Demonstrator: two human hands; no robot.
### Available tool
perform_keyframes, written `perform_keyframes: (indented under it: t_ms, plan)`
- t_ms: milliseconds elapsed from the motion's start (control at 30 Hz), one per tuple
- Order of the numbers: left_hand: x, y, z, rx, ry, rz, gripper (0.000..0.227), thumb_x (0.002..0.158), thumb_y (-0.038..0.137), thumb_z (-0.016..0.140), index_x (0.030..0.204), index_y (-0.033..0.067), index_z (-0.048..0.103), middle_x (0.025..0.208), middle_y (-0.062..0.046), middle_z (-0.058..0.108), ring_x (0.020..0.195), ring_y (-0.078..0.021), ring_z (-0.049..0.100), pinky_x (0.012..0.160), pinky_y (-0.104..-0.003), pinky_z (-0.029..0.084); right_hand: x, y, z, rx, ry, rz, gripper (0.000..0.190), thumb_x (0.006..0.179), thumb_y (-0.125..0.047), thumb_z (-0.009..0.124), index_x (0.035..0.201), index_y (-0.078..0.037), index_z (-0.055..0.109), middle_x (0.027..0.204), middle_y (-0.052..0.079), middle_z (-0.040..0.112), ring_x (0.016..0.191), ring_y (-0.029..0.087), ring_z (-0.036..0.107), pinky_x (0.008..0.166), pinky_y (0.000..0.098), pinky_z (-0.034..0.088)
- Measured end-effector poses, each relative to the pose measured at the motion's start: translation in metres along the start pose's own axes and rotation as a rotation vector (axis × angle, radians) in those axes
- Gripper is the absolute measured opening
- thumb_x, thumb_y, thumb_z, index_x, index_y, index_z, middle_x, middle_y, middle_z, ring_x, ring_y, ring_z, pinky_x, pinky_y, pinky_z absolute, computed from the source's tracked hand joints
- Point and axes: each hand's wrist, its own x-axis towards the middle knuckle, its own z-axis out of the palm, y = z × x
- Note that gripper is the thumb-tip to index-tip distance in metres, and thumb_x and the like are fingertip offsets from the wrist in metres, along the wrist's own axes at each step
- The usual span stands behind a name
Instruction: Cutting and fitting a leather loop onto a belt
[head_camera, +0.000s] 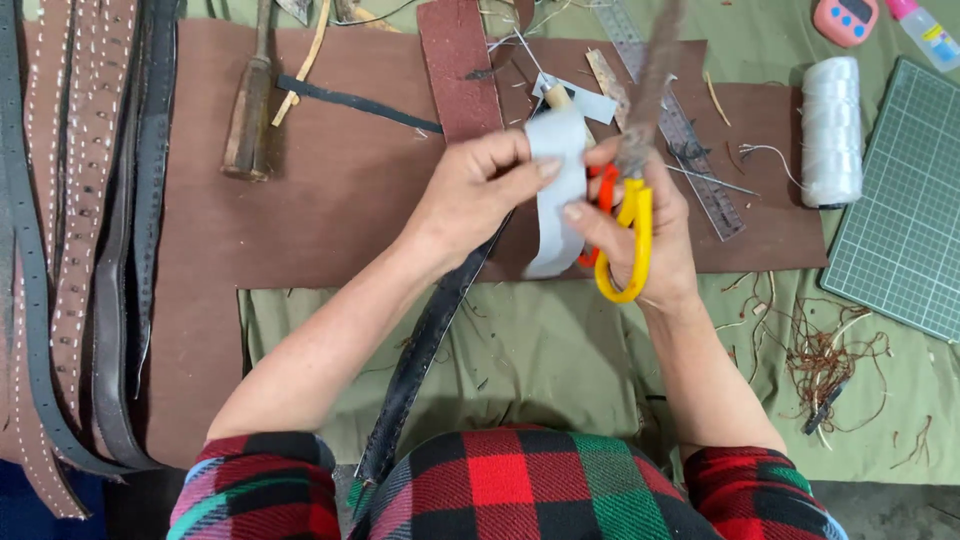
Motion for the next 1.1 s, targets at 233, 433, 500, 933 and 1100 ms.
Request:
perform_keyframes:
  t_ms: [233,433,500,933,1100]
  plan:
    - [0.010,0.017,-0.006,0.600,0.088,0.620,0.015,0.097,0.005,0.068,0.082,0.0054,0.065,0.093,-0.008,0.052,0.078,-0.0261,0.061,0.068,-0.034,0.052,0.007,-0.031,0.002,0.163,0.132,-0.004,0.034,0.108,-0.024,0.059,0.134,-0.009,0.042,0.093,0.019,0.069,0.068,0.021,0.071,0.054,0.0269,0.063]
    - [-0.014,-0.020,0.002,0.812,0.092,0.793,0.017,0.102,0.012,0.061,0.089,0.0137,0.072,0.102,-0.003,0.061,0.087,-0.0215,0.067,0.077,-0.032,0.058,-0.003,-0.023,0.004,0.313,0.032,0.364,0.053,0.097,-0.046,0.063,0.132,-0.006,0.055,0.086,0.020,0.069,0.056,0.033,0.072,0.041,0.0472,0.065]
    - [-0.022,-0.024,0.004,0.819,0.062,0.820,0.023,0.106,0.012,0.054,0.095,0.0181,0.074,0.101,-0.001,0.060,0.089,-0.0201,0.065,0.082,-0.032,0.057,0.002,0.000,-0.002,0.371,0.039,0.258,0.050,0.087,-0.004,0.076,0.133,-0.001,0.057,0.086,0.013,0.068,0.072,0.027,0.075,0.070,0.0452,0.070]
    - [-0.015,-0.059,-0.015,-0.269,0.187,-0.188,0.021,0.099,0.013,0.070,0.118,0.0047,0.073,0.099,-0.007,0.073,0.089,-0.0120,0.067,0.082,-0.030,0.061,-0.008,0.000,0.025,0.086,-0.092,0.175,0.055,0.080,0.000,0.082,0.130,-0.006,0.059,0.085,0.006,0.068,0.071,0.013,0.070,0.062,0.0300,0.066]
    - [0.023,-0.039,-0.037,-0.064,0.282,-0.023,0.016,0.095,0.020,0.070,0.082,0.0154,0.062,0.077,0.011,0.051,0.074,-0.0012,0.043,0.062,-0.019,0.042,0.013,-0.012,0.045,-0.006,-0.036,0.259,0.047,0.083,-0.006,0.080,0.124,-0.014,0.059,0.089,0.004,0.062,0.081,0.007,0.058,0.077,0.0203,0.049]
